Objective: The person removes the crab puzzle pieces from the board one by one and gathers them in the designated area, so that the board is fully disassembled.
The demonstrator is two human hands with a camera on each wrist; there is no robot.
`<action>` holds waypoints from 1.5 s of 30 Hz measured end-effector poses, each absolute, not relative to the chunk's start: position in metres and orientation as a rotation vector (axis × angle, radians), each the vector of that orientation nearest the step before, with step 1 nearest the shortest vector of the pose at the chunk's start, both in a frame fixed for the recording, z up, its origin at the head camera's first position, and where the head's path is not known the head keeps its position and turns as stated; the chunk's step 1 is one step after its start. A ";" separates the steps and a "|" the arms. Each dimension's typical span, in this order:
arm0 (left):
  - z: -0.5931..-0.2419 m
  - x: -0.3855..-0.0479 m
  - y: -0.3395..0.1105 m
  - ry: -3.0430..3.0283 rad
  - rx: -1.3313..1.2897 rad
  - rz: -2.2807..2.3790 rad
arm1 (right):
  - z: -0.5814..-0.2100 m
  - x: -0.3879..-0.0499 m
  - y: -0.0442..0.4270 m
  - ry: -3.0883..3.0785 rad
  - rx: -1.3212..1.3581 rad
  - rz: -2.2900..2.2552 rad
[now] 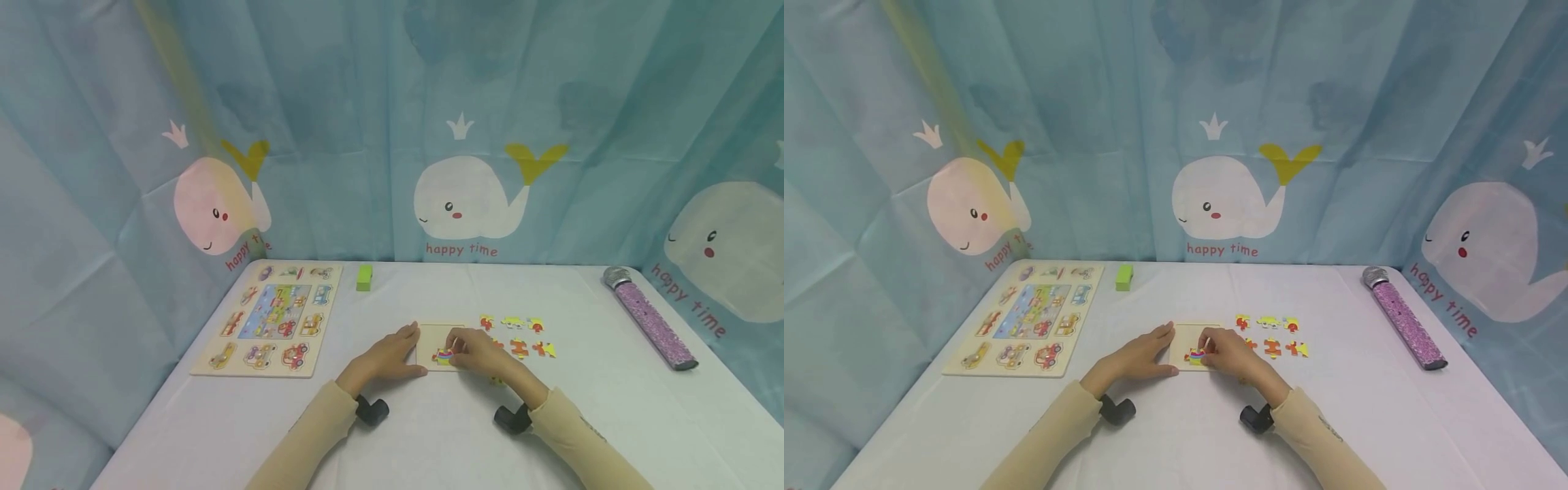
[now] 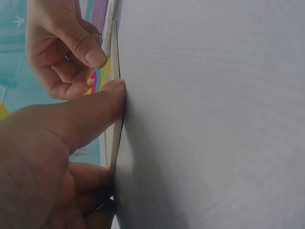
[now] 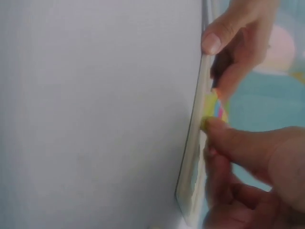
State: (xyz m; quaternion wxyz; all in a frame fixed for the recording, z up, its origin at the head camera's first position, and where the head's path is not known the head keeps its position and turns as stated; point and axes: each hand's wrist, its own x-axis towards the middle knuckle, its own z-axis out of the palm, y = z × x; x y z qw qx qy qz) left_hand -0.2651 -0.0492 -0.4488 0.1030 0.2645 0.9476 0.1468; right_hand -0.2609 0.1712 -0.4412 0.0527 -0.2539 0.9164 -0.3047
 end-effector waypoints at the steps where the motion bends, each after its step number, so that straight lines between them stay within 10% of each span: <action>1: -0.449 -0.265 -0.049 2.796 0.782 0.433 | -0.441 -0.262 0.172 2.786 -0.779 -0.940; 27: -0.446 -0.264 -0.050 2.786 0.786 0.419 | -0.424 -0.244 0.299 2.642 -0.140 -1.110; 45: -0.449 -0.266 -0.050 2.792 0.807 0.415 | -0.435 -0.228 0.294 2.758 -0.173 -0.974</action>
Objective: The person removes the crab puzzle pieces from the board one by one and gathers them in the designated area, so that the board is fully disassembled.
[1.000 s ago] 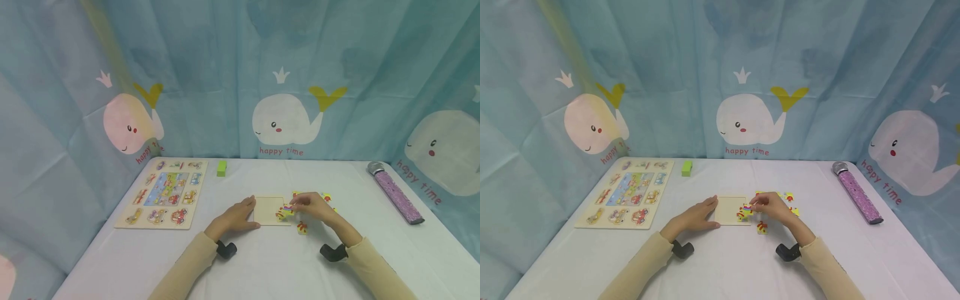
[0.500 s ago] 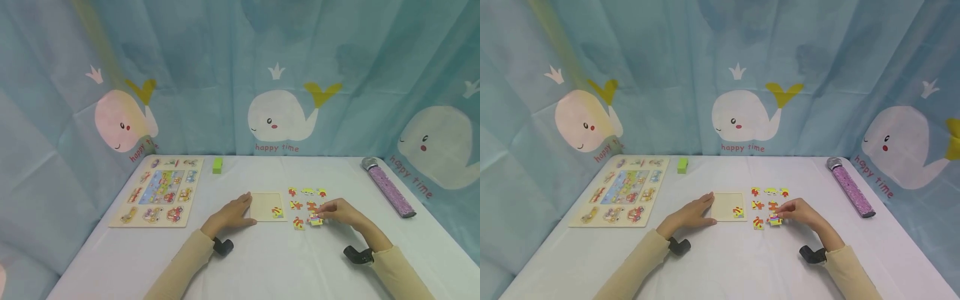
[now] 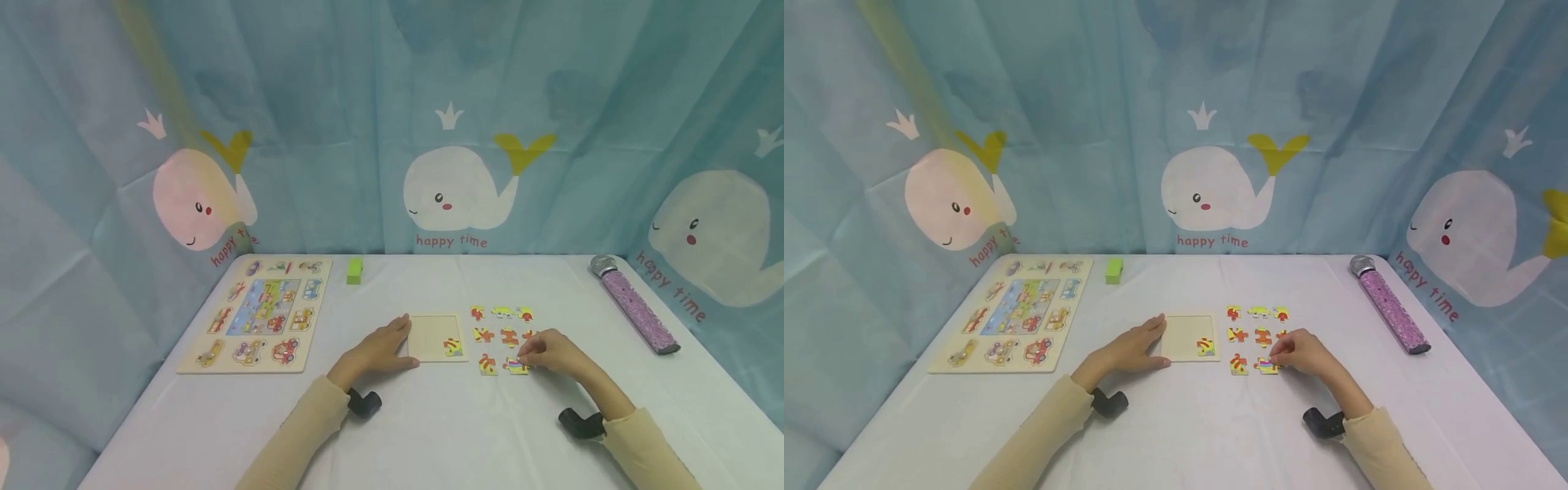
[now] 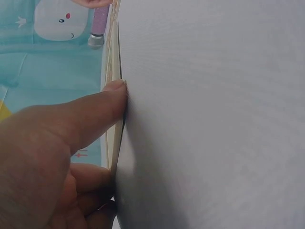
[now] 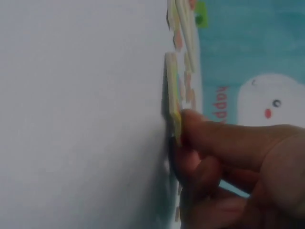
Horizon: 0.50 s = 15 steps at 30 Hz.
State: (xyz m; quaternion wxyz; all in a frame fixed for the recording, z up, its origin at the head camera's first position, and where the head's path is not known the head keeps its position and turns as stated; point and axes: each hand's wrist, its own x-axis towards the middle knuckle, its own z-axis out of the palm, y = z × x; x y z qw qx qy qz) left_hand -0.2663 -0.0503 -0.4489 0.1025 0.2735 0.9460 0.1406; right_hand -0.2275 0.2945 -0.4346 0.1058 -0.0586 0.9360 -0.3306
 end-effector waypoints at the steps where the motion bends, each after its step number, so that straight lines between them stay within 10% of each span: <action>1: -0.449 -0.266 -0.050 2.792 0.808 0.413 | -0.433 -0.227 0.293 2.772 -0.174 -0.957; 15: -0.444 -0.263 -0.049 2.783 0.790 0.409 | -0.424 -0.253 0.229 2.781 -0.485 -0.919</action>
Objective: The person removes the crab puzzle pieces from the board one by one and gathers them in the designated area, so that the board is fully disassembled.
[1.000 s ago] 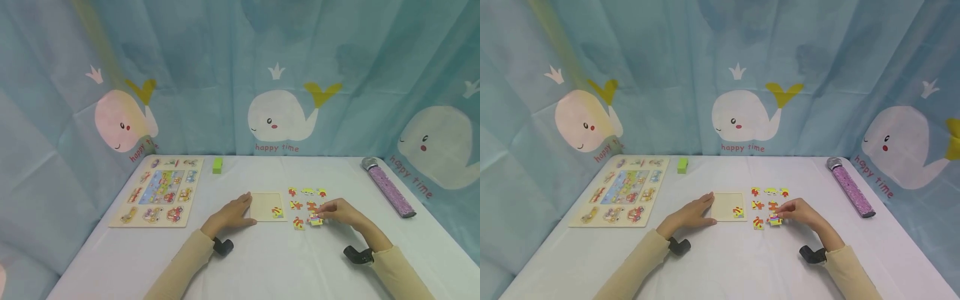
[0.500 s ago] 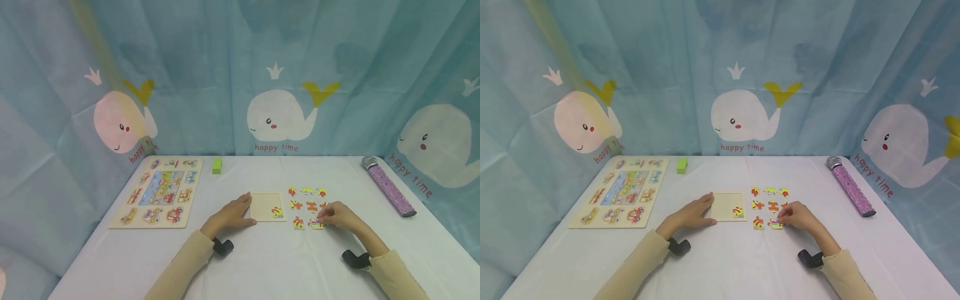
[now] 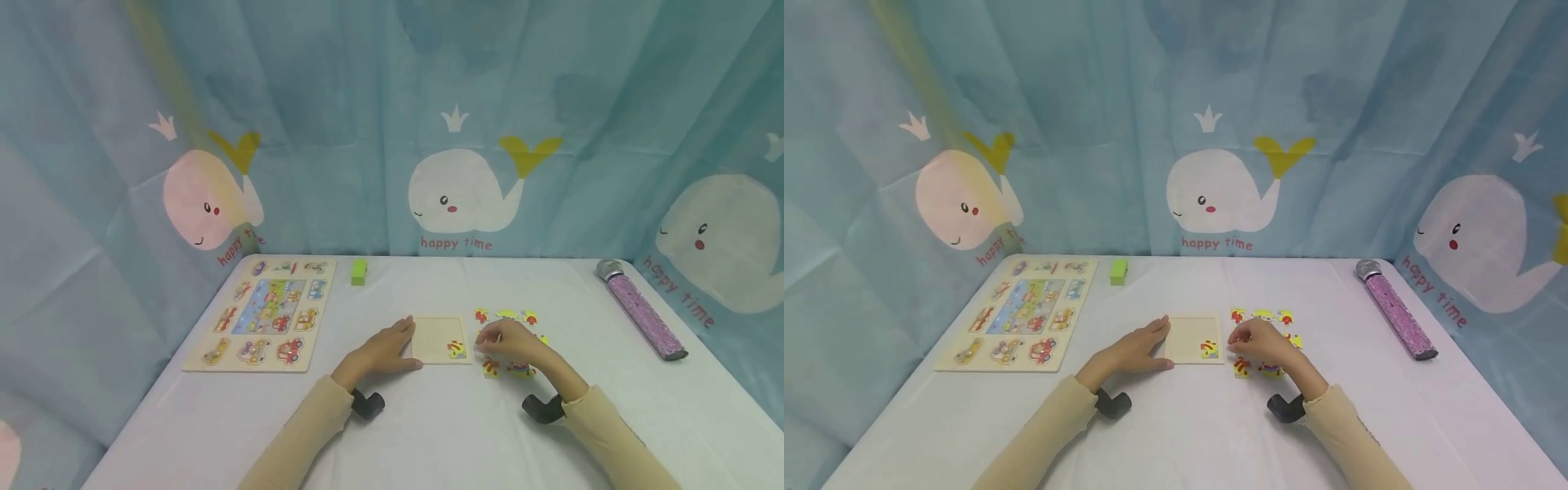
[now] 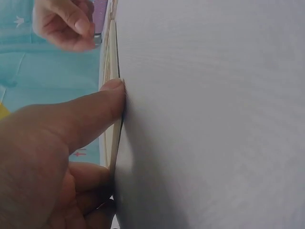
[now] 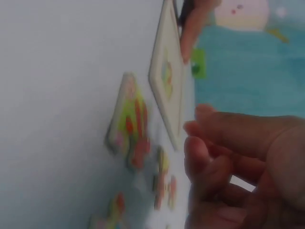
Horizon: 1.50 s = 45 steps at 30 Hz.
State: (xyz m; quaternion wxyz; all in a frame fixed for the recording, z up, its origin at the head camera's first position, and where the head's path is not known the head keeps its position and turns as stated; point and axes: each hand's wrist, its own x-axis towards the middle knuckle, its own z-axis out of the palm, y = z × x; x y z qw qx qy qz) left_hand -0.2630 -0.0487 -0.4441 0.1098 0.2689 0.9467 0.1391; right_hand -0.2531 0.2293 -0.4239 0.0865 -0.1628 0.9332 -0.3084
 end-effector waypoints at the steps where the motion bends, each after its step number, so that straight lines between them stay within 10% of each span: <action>1: -0.444 -0.263 -0.048 2.779 0.788 0.409 | -0.424 -0.256 0.225 2.776 -0.519 -0.913; 45: -0.448 -0.263 -0.048 2.808 0.784 0.403 | -0.441 -0.266 0.190 2.946 -0.567 -0.936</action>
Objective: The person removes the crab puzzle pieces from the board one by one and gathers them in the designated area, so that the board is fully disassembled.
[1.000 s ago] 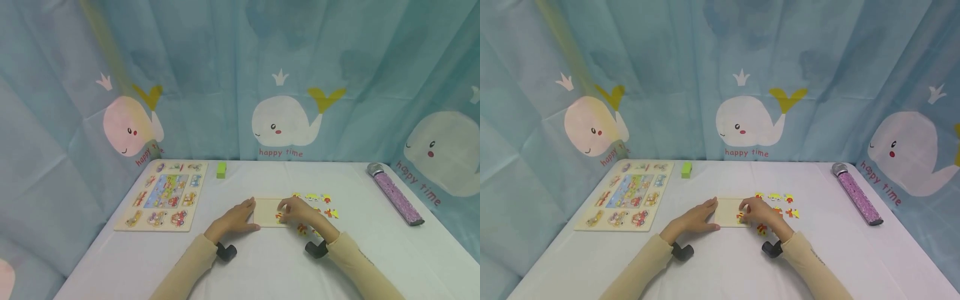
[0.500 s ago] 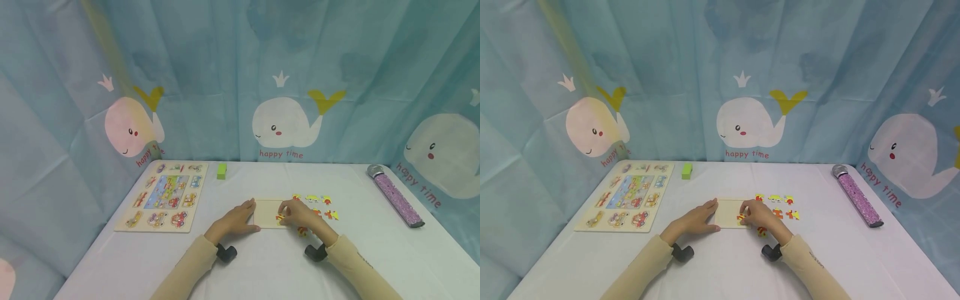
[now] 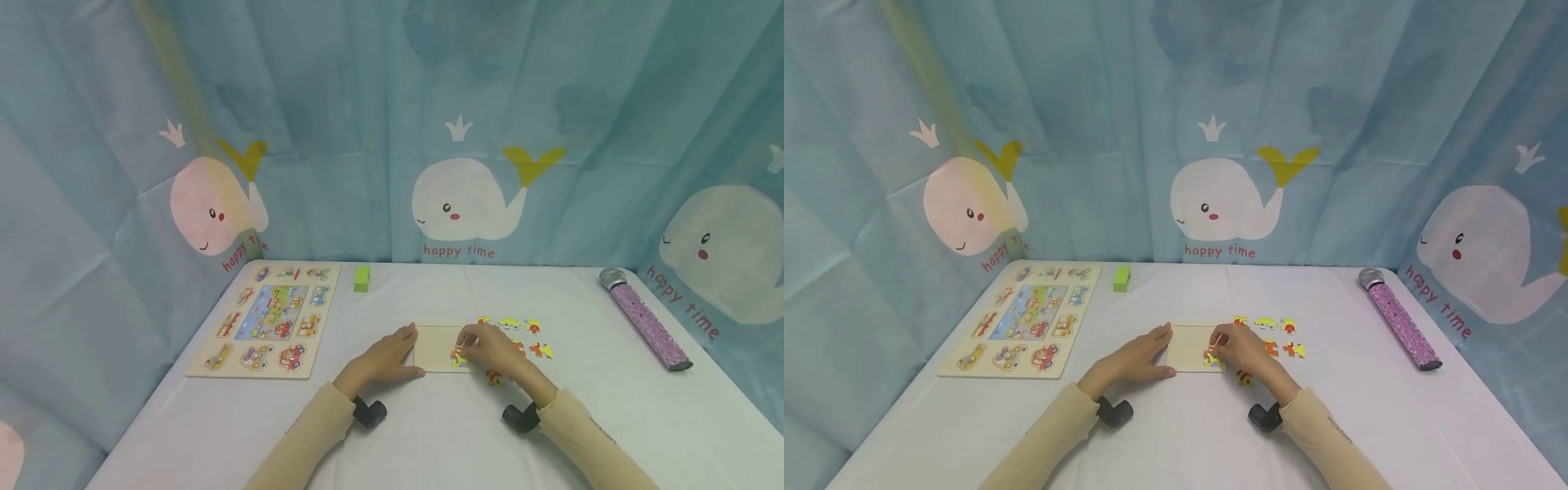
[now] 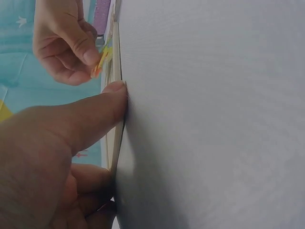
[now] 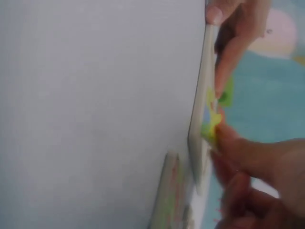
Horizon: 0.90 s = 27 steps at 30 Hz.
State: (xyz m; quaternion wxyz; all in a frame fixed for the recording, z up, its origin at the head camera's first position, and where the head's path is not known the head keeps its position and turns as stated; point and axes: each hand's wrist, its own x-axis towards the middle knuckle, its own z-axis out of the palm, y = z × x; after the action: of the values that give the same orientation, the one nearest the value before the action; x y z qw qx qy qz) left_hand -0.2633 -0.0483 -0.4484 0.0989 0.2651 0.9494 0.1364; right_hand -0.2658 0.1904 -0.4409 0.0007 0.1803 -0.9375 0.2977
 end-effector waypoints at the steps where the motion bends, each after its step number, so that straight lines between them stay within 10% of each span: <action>1: -0.448 -0.263 -0.048 2.806 0.781 0.404 | -0.441 -0.266 0.191 -2.928 0.573 0.958; 27: -0.449 -0.264 -0.050 2.801 0.812 0.418 | -0.411 -0.250 0.300 -3.127 0.159 1.291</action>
State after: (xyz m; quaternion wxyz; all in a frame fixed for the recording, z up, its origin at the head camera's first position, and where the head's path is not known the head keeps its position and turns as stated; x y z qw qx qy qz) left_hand -0.2642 -0.0502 -0.4487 0.0973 0.2744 0.9462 0.1413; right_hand -0.2497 0.3002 -0.4114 -0.1224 0.0466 -0.9164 0.3782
